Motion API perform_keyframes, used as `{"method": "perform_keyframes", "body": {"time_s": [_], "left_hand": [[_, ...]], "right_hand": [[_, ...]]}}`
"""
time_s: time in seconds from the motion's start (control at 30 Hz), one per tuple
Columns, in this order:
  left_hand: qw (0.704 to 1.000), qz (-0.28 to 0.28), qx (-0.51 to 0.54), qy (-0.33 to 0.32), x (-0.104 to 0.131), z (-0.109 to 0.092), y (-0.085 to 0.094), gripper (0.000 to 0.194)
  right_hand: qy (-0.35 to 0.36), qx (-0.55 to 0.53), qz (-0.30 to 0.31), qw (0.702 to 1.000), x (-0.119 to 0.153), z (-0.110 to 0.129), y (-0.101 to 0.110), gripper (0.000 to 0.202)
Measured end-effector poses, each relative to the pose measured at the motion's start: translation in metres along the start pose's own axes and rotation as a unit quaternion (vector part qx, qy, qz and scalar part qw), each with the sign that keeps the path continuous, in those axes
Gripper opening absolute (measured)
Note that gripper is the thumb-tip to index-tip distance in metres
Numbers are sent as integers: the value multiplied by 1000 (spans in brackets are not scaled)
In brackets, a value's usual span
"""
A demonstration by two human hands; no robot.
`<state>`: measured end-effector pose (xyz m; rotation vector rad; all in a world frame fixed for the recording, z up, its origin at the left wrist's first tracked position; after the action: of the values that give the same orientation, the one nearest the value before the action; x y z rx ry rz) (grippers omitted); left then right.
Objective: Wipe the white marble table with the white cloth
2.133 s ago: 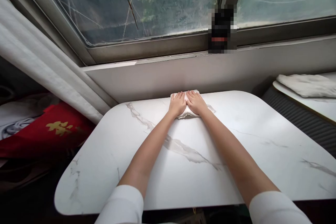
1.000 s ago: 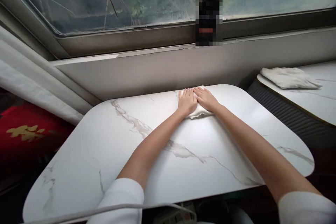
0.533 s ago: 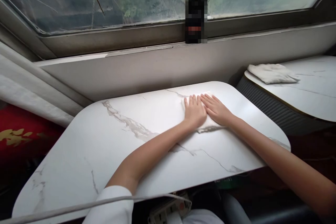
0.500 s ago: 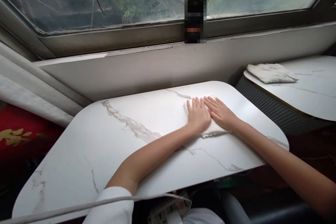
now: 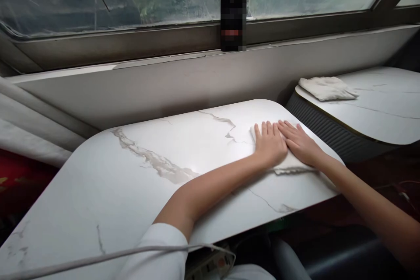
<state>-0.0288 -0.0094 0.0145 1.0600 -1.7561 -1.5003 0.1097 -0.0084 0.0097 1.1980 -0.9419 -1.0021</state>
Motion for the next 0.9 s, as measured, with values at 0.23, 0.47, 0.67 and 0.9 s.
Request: {"method": "perform_keyframes", "body": {"time_s": [0.23, 0.47, 0.67, 0.9], "left_hand": [[998, -6, 1, 67, -99, 53, 4, 54], [996, -22, -3, 91, -123, 58, 1, 55], [998, -13, 1, 68, -93, 25, 0, 56], [1000, 14, 3, -23, -9, -34, -1, 58]], "right_hand": [[46, 1, -15, 999, -126, -30, 13, 54], [70, -12, -24, 997, -147, -49, 11, 55], [70, 4, -34, 997, -96, -53, 7, 54], [53, 21, -81, 995, 32, -34, -5, 53]]}}
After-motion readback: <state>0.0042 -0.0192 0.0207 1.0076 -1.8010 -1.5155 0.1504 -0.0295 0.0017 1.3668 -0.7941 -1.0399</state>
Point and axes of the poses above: each hand's wrist, its own x-axis away from the middle knuckle, its own y-axis out of the back of the hand, z = x × y, the point moved 1 cm from there along -x, towards the middle knuckle, and after that the axes turned 11 degrees about z, right-handed, at the moved point
